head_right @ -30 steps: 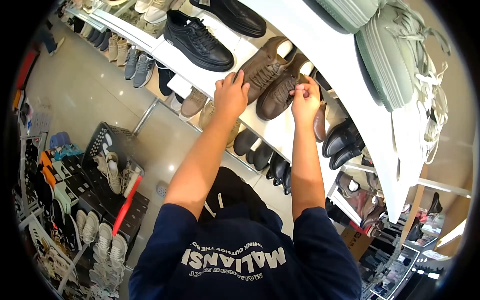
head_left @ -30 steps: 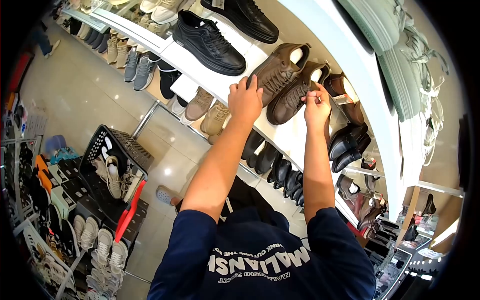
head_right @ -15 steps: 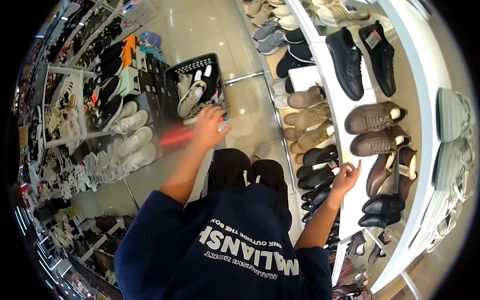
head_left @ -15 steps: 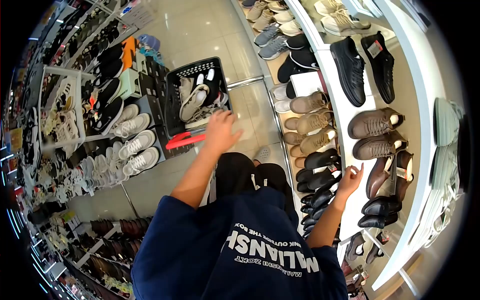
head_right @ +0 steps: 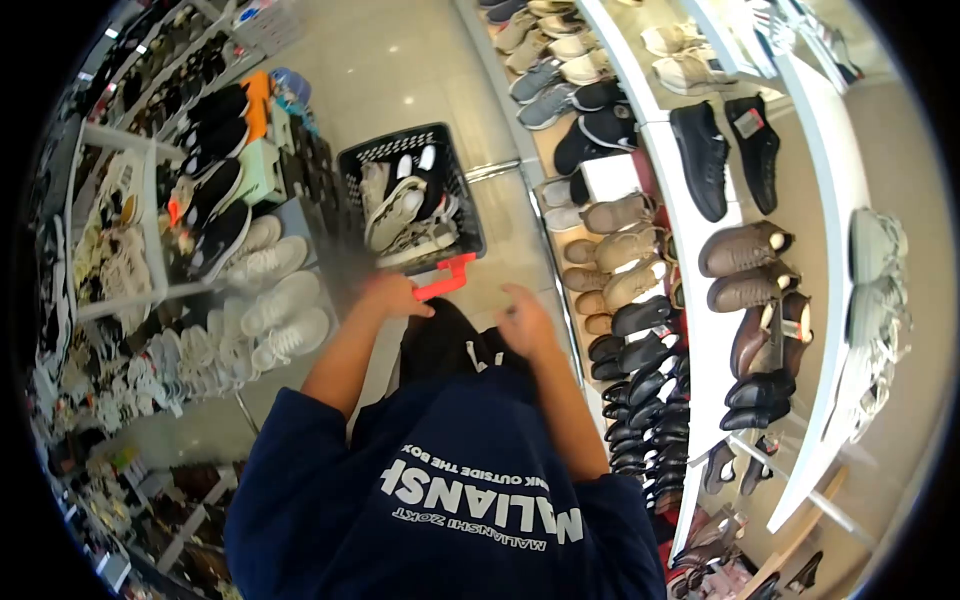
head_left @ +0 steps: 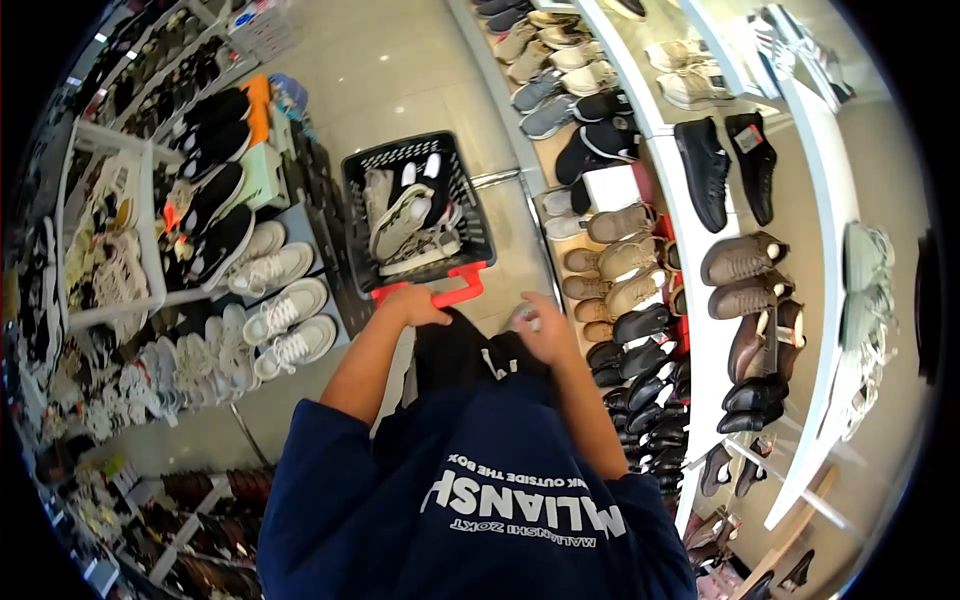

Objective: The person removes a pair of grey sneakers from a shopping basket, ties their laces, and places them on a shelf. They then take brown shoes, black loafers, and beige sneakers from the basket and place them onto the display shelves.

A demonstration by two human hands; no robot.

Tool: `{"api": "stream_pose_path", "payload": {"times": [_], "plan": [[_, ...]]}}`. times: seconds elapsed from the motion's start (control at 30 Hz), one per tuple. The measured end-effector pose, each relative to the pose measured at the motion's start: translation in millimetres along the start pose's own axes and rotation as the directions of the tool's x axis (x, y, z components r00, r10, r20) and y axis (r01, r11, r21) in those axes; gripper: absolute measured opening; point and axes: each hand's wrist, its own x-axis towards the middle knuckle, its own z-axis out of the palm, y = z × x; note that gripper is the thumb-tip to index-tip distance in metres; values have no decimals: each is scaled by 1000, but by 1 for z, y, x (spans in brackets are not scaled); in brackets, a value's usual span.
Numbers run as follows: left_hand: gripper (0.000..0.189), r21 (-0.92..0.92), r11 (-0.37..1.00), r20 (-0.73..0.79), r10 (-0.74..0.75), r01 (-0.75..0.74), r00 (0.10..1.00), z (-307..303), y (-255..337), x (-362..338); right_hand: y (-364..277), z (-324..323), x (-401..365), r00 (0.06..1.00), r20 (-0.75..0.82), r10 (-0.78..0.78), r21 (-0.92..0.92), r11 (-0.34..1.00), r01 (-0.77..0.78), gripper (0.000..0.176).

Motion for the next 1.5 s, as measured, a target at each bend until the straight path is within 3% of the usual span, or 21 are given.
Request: {"api": "stream_pose_path", "payload": {"times": [0.07, 0.13, 0.2, 0.3, 0.4, 0.7, 0.9, 1.0, 1.07, 1.2, 1.37, 1.43, 1.5], "plan": [[63, -61, 991, -9, 123, -123, 992, 14, -18, 13, -10, 40, 14, 942, -62, -330, -212, 927, 311, 61], [60, -66, 989, 21, 133, -131, 991, 14, -20, 16, -38, 63, 25, 971, 84, -223, -230, 944, 237, 72], [55, 58, 997, 86, 53, -58, 995, 9, -10, 16, -40, 93, 24, 972, 147, -184, -337, 914, 224, 86], [41, -8, 1000, 38, 0, 0, 999, 0, 2, 4, -61, 97, 21, 967, 256, 5, -543, 828, 140, 96], [38, -19, 1000, -19, -23, 23, 1000, -2, 9, -4, -66, 94, 25, 948, 306, 87, -606, 786, 124, 101], [35, -68, 997, -87, -46, 40, 995, 4, 4, 9, -82, 113, 48, 925, 243, 293, -748, 663, -14, 112], [35, -81, 997, -92, -27, 20, 995, -13, 4, 13, -86, 118, 84, 957, 186, 222, -809, 587, 21, 69], [35, -98, 995, -98, -39, 29, 994, -25, -6, 24, -71, 137, 109, 997, 45, 61, -783, 622, -3, 39], [35, -96, 995, -161, -35, 20, 986, -29, -17, 32, -69, 144, 133, 989, 62, 131, -748, 662, -41, 30], [36, -84, 993, -208, -98, 82, 973, -68, -28, 44, -63, 159, 181, 995, -18, 98, -692, 717, -84, 23], [33, -81, 986, -271, -164, 147, 948, -133, -43, 65, -92, 154, 253, 987, 21, 158, -599, 793, -114, 20], [33, -28, 982, -316, -187, 188, 930, -170, -36, 72, -112, 142, 284, 991, -53, 122, -546, 828, -131, 22], [30, -9, 983, -315, -179, 186, 932, -198, -45, 83, -136, 124, 317, 978, 142, 155, -672, 740, -20, 23]]}}
